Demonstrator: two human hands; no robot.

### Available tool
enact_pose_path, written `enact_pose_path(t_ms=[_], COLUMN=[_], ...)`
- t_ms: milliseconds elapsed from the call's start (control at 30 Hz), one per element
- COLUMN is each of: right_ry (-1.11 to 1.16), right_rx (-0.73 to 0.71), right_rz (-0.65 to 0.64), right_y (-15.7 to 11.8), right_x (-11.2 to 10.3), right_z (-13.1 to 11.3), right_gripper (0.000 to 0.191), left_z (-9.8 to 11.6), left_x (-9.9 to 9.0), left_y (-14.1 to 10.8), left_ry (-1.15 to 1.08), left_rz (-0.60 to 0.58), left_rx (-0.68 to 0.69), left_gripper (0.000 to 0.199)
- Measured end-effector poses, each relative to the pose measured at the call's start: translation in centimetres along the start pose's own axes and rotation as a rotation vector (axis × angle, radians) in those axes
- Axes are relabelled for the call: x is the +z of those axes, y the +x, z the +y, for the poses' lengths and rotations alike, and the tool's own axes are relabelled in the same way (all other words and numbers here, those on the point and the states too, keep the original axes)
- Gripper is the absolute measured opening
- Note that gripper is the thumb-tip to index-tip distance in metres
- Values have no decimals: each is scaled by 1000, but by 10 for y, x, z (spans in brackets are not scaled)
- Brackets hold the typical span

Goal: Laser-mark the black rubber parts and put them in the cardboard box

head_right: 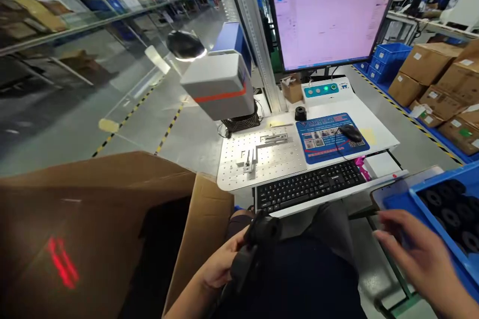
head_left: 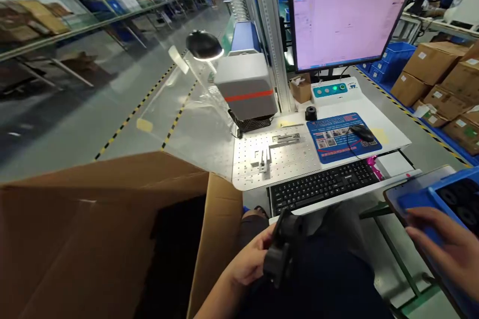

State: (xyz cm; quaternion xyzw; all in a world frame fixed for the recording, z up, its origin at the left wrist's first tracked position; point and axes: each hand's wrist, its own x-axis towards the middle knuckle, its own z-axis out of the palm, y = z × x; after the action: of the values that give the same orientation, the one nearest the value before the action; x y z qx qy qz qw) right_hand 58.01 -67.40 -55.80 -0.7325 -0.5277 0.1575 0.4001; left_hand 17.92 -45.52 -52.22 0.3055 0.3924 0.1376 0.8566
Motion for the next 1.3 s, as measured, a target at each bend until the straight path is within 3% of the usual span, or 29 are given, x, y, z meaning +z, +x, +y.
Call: enact_pose_path(t_ms=[100, 167, 300, 400, 533, 633, 700, 867, 933, 1067, 1300], right_ry=[251, 330, 279, 157, 59, 111, 164, -47, -180, -395, -475], right_rx=[-80, -161, -354, -523, -702, -753, -707, -299, -169, -45, -15], right_rz=[-234, -404, -670, -762, -814, -766, -662, -212, -116, -140, -146], right_y=[34, 49, 55, 54, 54, 62, 80, 169, 209, 262, 288], right_x=[66, 99, 134, 148, 170, 188, 201, 239, 255, 282, 314], right_z=[-98, -137, -172, -189, -212, -222, -223, -212, -208, -207, -216], right_gripper=[45, 55, 70, 80, 78, 72, 64, 42, 41, 39, 42], left_z=[-1, -4, -20, -34, -42, -35, -25, -8, -9, -12, -9], left_x=[6, -2, -38, -62, -74, -83, -98, -163, -188, -209, -208], left_y=[-1, -5, -17, -27, -39, -49, -56, -74, -79, -82, -86], left_ry=[15, 33, -36, -152, -221, -226, -195, -208, -287, -419, -422], left_rz=[-163, -251, -297, -278, -292, -287, -247, 17, 129, 279, 243], left_rx=[-27, -40, -52, -52, -38, 28, 103, 352, 412, 411, 395], left_gripper=[47, 52, 60, 61, 61, 58, 59, 49, 46, 49, 50])
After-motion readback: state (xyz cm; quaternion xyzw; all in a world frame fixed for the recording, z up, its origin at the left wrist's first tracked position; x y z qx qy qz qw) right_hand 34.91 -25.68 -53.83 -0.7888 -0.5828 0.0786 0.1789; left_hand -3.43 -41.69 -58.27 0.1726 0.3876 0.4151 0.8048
